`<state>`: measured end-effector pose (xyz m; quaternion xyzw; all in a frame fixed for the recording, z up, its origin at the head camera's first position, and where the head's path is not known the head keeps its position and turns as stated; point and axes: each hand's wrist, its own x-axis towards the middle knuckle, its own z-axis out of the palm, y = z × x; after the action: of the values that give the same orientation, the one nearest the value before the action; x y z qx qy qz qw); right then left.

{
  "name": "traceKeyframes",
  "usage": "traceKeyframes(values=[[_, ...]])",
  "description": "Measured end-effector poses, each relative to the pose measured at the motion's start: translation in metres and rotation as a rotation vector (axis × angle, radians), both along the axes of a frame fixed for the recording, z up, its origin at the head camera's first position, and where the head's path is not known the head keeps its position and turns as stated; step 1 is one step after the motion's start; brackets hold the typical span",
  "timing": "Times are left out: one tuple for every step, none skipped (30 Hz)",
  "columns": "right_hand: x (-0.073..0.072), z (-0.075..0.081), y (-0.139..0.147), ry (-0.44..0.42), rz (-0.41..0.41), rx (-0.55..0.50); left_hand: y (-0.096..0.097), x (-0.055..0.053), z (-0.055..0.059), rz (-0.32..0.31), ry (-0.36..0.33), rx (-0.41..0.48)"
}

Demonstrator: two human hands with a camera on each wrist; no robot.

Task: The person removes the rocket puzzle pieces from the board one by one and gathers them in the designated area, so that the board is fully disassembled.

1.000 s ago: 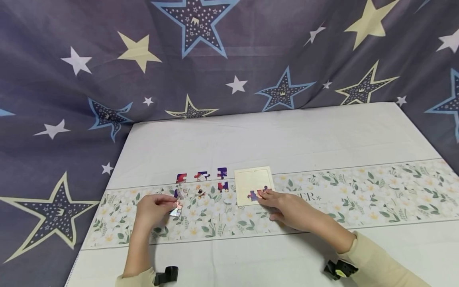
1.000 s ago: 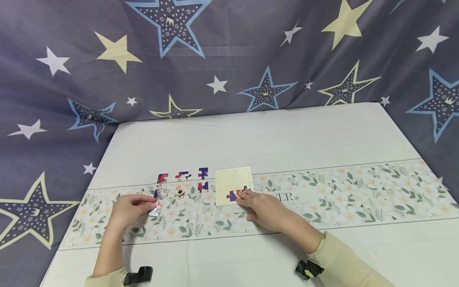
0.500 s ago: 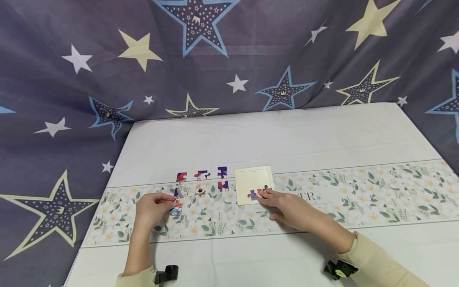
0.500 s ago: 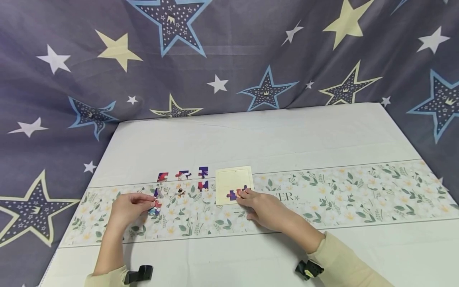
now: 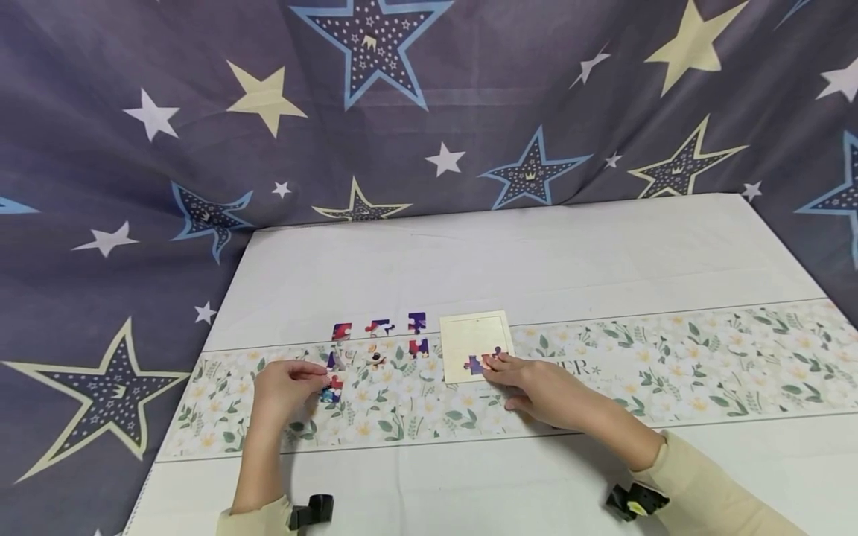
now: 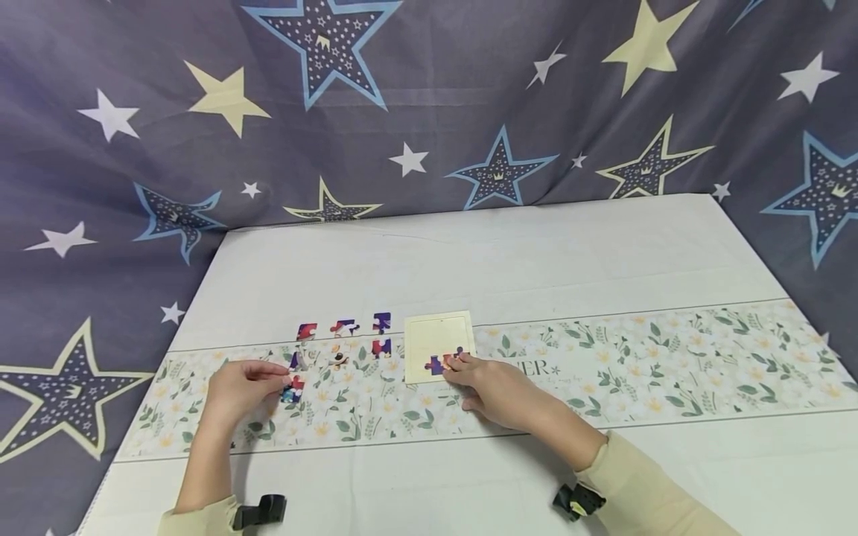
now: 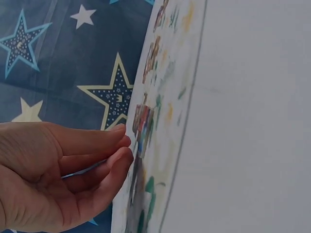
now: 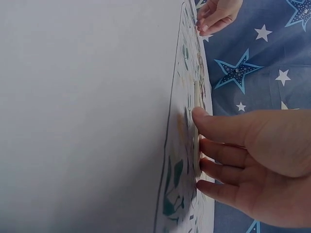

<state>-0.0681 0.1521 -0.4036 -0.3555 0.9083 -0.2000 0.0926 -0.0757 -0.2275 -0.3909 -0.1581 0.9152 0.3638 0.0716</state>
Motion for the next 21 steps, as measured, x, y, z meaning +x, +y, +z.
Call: traceKeyframes(values=[[0.000,0.000,0.000,-0.001,0.000,0.001,0.001,0.000,0.001,0.009,0.011,0.002],[0.000,0.000,0.000,-0.001,-0.001,0.002,0.003,0.000,0.002,0.017,0.025,0.008],[0.000,0.000,0.000,-0.002,-0.002,0.003,0.005,-0.001,0.003,0.024,0.044,0.011],[0.000,0.000,0.000,-0.001,-0.004,0.004,0.007,-0.002,0.004,0.025,0.064,0.016],[0.000,0.000,0.000,0.000,-0.006,0.003,0.010,-0.004,0.005,0.024,0.078,0.026],[0.000,0.000,0.000,-0.001,-0.009,0.003,0.013,-0.005,0.005,0.019,0.092,0.032],[0.001,0.000,0.000,0.000,-0.011,0.002,0.016,-0.006,0.005,0.011,0.101,0.040],[0.001,-0.001,0.000,0.000,-0.012,0.002,0.019,-0.007,0.005,0.001,0.106,0.051],[0.001,-0.001,-0.001,0.001,-0.013,0.002,0.023,-0.008,0.005,-0.012,0.108,0.061],[0.001,-0.001,-0.001,0.002,-0.014,0.001,0.027,-0.009,0.004,-0.026,0.105,0.075],[0.001,-0.001,-0.001,0.002,-0.015,0.002,0.031,-0.010,0.003,-0.042,0.100,0.090],[0.001,-0.001,-0.001,0.002,-0.016,0.002,0.035,-0.011,0.002,-0.067,0.106,0.099],[0.001,-0.001,-0.001,0.003,-0.017,0.002,0.040,-0.012,0.001,-0.087,0.103,0.111],[0.002,-0.001,-0.002,0.005,-0.017,0.002,0.045,-0.013,0.001,-0.107,0.105,0.127],[0.002,-0.001,-0.002,0.005,-0.018,0.001,0.050,-0.014,0.000,-0.125,0.106,0.137],[0.002,-0.001,-0.002,0.006,-0.020,0.000,0.056,-0.015,-0.001,-0.145,0.107,0.149],[0.002,-0.001,-0.002,0.007,-0.020,0.000,0.061,-0.016,-0.001,-0.164,0.109,0.163],[0.002,-0.001,-0.002,0.008,-0.021,-0.002,0.067,-0.017,-0.001,-0.179,0.114,0.179],[0.002,-0.001,-0.002,0.009,-0.020,-0.003,0.072,-0.018,-0.001,-0.187,0.110,0.197],[0.002,-0.001,-0.002,0.012,-0.019,-0.004,0.078,-0.018,-0.001,-0.199,0.109,0.214],[0.002,-0.001,-0.002,0.014,-0.017,-0.005,0.083,-0.019,-0.002,-0.213,0.107,0.227]])
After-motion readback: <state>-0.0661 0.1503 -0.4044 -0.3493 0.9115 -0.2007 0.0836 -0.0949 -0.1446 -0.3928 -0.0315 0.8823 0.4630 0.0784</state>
